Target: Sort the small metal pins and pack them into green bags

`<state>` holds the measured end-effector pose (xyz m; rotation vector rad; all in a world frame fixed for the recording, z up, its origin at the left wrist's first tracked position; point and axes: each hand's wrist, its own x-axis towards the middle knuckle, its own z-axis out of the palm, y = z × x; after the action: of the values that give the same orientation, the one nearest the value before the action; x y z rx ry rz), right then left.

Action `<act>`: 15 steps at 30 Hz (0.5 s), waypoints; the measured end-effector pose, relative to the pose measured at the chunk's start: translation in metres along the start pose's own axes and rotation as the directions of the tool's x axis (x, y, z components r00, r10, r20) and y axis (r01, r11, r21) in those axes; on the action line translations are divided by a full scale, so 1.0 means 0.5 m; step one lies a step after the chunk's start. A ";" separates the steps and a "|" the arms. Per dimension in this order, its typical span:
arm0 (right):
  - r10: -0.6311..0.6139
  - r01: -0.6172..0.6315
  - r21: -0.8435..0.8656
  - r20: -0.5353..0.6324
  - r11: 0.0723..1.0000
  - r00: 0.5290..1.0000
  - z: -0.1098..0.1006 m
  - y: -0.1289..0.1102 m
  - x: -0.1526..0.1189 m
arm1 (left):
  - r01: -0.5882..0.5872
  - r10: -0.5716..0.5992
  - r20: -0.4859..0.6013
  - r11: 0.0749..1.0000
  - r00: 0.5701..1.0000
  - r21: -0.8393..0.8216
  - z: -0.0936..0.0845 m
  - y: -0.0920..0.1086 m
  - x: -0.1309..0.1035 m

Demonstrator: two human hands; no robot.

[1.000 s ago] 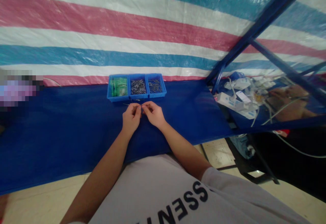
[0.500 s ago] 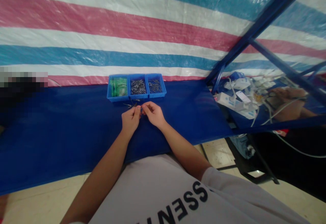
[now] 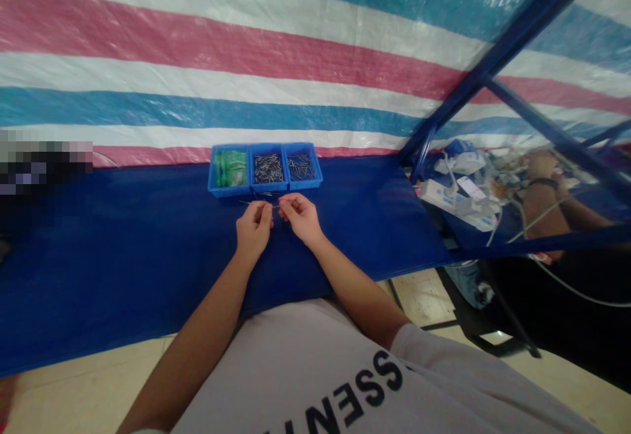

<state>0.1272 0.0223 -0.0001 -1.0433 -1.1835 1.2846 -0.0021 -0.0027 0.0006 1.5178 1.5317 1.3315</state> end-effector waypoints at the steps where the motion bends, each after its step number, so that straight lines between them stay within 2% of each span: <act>1: -0.003 0.003 0.000 -0.018 1.000 1.000 -0.001 0.002 0.001 | 0.013 -0.013 0.002 0.999 1.000 -0.029 0.001 0.000 0.000; 5: -0.015 0.015 0.004 -0.046 1.000 0.999 -0.002 0.006 0.003 | 0.023 -0.022 0.019 0.998 1.000 -0.059 0.005 -0.005 0.001; 15: -0.020 0.020 -0.005 -0.021 1.000 1.000 0.002 0.003 -0.002 | -0.001 0.003 -0.019 0.997 1.000 0.075 -0.002 0.008 -0.001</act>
<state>0.1260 0.0213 -0.0016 -1.0437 -1.1783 1.2531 -0.0013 -0.0039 0.0043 1.5569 1.6091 1.3063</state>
